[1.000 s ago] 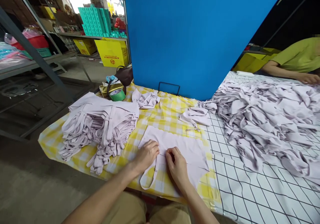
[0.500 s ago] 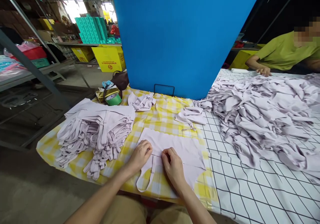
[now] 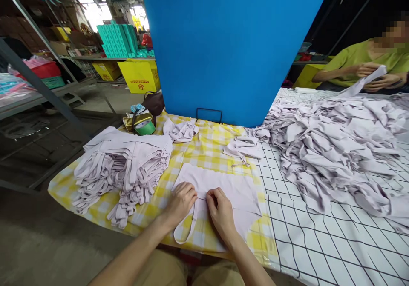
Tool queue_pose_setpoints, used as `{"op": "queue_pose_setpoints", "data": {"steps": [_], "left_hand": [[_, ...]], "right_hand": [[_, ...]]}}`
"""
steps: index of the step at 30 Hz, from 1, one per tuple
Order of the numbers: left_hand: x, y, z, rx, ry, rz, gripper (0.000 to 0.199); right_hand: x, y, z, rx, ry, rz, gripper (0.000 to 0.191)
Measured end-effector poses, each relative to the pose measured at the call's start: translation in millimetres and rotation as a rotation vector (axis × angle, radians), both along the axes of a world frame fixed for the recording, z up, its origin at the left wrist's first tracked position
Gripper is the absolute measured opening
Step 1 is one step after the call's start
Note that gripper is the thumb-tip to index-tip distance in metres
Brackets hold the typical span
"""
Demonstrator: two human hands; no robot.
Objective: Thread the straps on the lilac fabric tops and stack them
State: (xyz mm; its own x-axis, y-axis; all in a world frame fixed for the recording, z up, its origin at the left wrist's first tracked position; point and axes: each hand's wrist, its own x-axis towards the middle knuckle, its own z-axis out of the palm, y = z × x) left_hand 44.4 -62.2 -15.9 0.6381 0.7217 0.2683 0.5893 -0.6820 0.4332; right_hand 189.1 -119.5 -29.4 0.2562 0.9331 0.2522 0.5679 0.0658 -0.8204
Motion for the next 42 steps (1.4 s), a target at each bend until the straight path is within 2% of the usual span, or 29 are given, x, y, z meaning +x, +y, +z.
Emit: {"op": "queue_pose_setpoints", "data": {"steps": [5,8,10,12,14,16,18,22,30,32,35,37,40,42], "left_hand": [[-4.1,6.3,-3.3,-0.018,-0.035,0.064,0.016],[-12.7,16.5,-0.4,-0.025,-0.026,0.198,0.014],[-15.8,25.3,4.0,-0.013,0.04,0.3,0.01],[-13.7,34.5,8.9,-0.016,0.151,0.394,0.008],[-6.9,43.7,13.0,-0.051,0.263,0.49,0.017],[1.8,52.7,15.9,-0.138,0.303,0.572,0.025],[8.7,61.4,18.0,-0.24,0.271,0.599,0.026],[11.4,75.1,19.4,-0.362,0.171,0.536,0.013],[7.8,76.2,9.4,-0.464,-0.174,0.49,0.013],[6.4,74.9,6.8,-0.514,-0.279,0.462,0.01],[2.7,73.5,5.8,-0.603,-0.424,0.386,0.005],[-0.4,72.7,7.2,-0.664,-0.492,0.326,0.015],[-5.4,71.1,11.2,-0.832,-0.631,0.207,0.035],[-8.5,69.5,14.7,-0.931,-0.738,0.151,0.04]], "right_hand": [[-1.9,-1.7,4.1,-0.008,0.021,-0.012,0.015],[10.3,-4.2,10.8,0.004,0.041,-0.065,0.016],[29.1,-4.9,15.8,-0.028,-0.005,-0.168,0.018],[53.9,-4.1,19.9,-0.121,-0.128,-0.31,0.024],[78.9,-2.7,22.7,-0.273,-0.283,-0.429,0.029],[98.7,-1.6,23.8,-0.407,-0.386,-0.495,0.032],[111.1,-0.7,23.3,-0.484,-0.407,-0.509,0.029],[119.5,2.5,20.5,-0.525,-0.358,-0.444,0.011],[114.7,3.5,22.3,-0.399,-0.213,-0.401,0.013],[114.3,1.3,23.5,-0.35,-0.137,-0.399,0.016],[116.1,-1.2,25.0,-0.267,0.07,-0.397,0.038],[117.9,-2.5,25.7,-0.262,0.216,-0.375,0.05],[119.7,-4.2,27.4,-0.316,0.404,-0.309,0.048],[119.9,-5.5,29.9,-0.317,0.506,-0.299,0.049]]}}
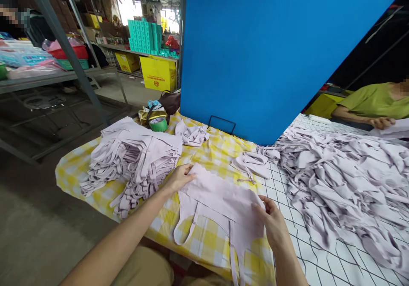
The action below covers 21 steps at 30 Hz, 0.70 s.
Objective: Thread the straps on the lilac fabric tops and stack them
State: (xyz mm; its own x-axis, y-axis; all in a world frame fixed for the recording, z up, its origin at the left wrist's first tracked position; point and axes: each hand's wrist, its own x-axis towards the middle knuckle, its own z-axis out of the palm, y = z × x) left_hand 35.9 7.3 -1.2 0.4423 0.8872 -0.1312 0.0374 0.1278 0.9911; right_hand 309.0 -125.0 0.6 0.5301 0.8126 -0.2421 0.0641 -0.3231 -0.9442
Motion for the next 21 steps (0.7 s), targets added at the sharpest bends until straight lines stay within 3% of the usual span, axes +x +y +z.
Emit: {"op": "queue_pose_setpoints", "data": {"steps": [6,10,15,21], "left_hand": [[-5.0,-7.0,11.3,-0.079,-0.143,0.071,0.037],[-4.6,-10.4,15.5,-0.096,-0.211,0.106,0.037],[-4.0,-13.2,17.1,-0.053,-0.211,0.101,0.034],[-2.2,-11.5,10.4,0.018,-0.163,0.103,0.026]], "right_hand": [[-5.4,-4.3,18.8,0.024,0.195,-0.031,0.075],[-8.1,-7.4,26.6,0.082,0.195,-0.065,0.073],[-2.9,-10.4,23.2,0.085,0.119,-0.063,0.072],[-5.4,-12.6,21.5,0.098,0.088,-0.036,0.073]]}}
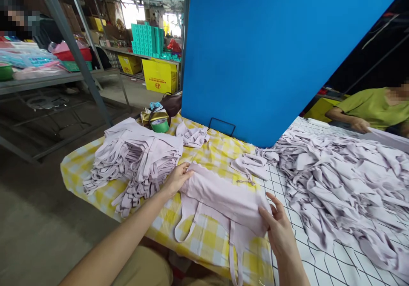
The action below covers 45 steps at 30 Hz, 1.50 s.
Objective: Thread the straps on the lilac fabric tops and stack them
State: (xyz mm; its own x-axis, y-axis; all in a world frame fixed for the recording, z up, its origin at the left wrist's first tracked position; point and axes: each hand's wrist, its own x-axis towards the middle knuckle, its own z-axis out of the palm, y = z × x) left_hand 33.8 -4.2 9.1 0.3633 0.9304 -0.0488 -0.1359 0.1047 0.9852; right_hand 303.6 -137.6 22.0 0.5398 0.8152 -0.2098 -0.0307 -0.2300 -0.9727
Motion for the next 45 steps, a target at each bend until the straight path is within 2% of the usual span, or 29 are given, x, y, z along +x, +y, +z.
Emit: {"op": "queue_pose_setpoints", "data": {"steps": [4,8,12,16,18,21,23,30,33,35,37,40,43,45], "left_hand": [[2.9,-1.1,-10.9,0.058,0.247,0.003,0.028],[5.4,-7.7,-22.5,0.18,0.543,0.04,0.055],[5.3,-13.9,-23.8,0.257,0.608,-0.009,0.073],[3.1,-17.0,-18.2,0.291,0.614,-0.106,0.075],[2.3,-17.4,-16.3,0.309,0.617,-0.132,0.069],[1.8,-17.2,-14.1,0.314,0.562,-0.141,0.048],[1.4,-17.3,-11.6,0.257,0.469,-0.154,0.04],[1.2,-22.0,-4.6,-0.042,0.098,-0.129,0.033],[4.1,-23.4,-5.9,-0.197,-0.024,-0.153,0.031],[7.0,-23.8,-6.6,-0.246,-0.08,-0.169,0.029],[10.6,-24.0,-6.3,-0.262,-0.109,-0.177,0.028],[16.2,-24.2,-4.0,-0.275,-0.138,-0.185,0.029],[20.0,-24.3,-0.3,-0.271,-0.16,-0.203,0.031],[21.2,-24.1,1.8,-0.252,-0.156,-0.209,0.03]], "right_hand": [[-6.2,0.3,-5.5,-0.031,-0.193,-0.005,0.061],[-6.6,3.3,-16.5,-0.062,-0.365,-0.023,0.052],[-1.7,5.8,-23.7,-0.086,-0.428,-0.027,0.052],[2.2,5.5,-23.9,-0.122,-0.472,-0.039,0.053],[3.2,4.9,-24.0,-0.148,-0.479,-0.04,0.053],[3.6,4.8,-25.7,-0.155,-0.495,-0.042,0.053],[3.1,5.4,-26.4,-0.149,-0.516,-0.049,0.052],[2.0,8.6,-27.3,-0.234,-0.621,0.018,0.051],[-0.7,9.3,-28.3,-0.223,-0.774,-0.058,0.047],[-8.1,11.1,-24.5,-0.144,-0.884,-0.092,0.044],[-21.5,14.7,-16.4,-0.03,-0.89,0.02,0.039],[-49.4,23.2,-1.5,0.101,-0.712,0.354,0.031],[-75.8,32.1,8.5,0.133,-0.529,0.595,0.03],[-87.1,36.6,10.3,0.112,-0.444,0.682,0.031]]}}
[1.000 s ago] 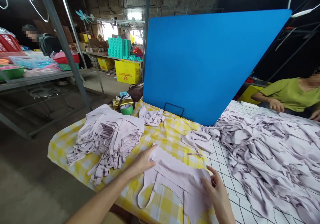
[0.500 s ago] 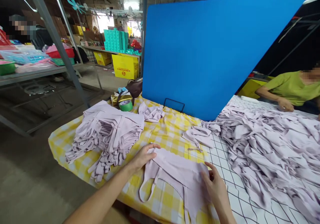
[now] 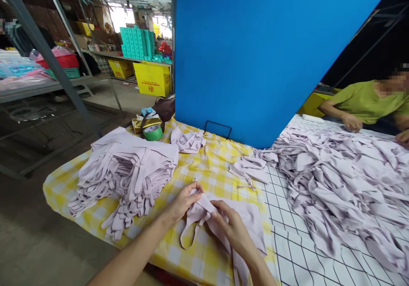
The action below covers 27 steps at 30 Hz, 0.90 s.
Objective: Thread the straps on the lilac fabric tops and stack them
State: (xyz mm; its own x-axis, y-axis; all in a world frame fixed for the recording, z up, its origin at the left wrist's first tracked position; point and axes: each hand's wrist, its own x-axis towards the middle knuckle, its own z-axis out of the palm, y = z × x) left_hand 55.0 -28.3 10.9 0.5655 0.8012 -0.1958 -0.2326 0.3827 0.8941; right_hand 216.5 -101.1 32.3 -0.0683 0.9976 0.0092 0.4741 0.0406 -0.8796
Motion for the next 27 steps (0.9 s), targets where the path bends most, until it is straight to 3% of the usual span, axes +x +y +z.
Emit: {"op": "queue_pose_setpoints", "data": {"steps": [5,7,9,12,16,18,23,27], "left_hand": [[3.2,2.4,1.0,0.009,0.027,-0.002,0.028],[5.8,3.1,1.6,0.133,0.132,0.046,0.021],[8.8,1.6,4.3,0.392,0.314,0.149,0.01],[13.4,-6.4,13.0,0.856,0.594,0.305,0.015],[18.5,-19.2,25.0,1.308,0.699,0.208,0.017],[20.7,-21.6,26.6,1.392,0.668,0.174,0.017],[25.2,-20.2,23.1,1.402,0.608,0.218,0.017],[31.1,-23.1,27.5,1.49,0.65,0.175,0.021]], "right_hand": [[-6.5,3.0,-3.5,-0.119,0.085,-0.038,0.032],[-5.0,2.1,-4.1,-0.142,0.111,-0.056,0.035],[-3.0,0.6,-3.4,-0.158,0.144,-0.083,0.037],[-0.2,-2.0,-0.8,-0.174,0.147,-0.181,0.04],[1.0,-5.1,5.1,-0.155,0.101,-0.294,0.041],[0.5,-6.5,7.7,-0.149,0.08,-0.31,0.041],[-0.4,-10.7,9.6,-0.124,0.04,-0.318,0.041],[2.8,-15.7,12.4,-0.131,0.075,-0.342,0.04]]}}
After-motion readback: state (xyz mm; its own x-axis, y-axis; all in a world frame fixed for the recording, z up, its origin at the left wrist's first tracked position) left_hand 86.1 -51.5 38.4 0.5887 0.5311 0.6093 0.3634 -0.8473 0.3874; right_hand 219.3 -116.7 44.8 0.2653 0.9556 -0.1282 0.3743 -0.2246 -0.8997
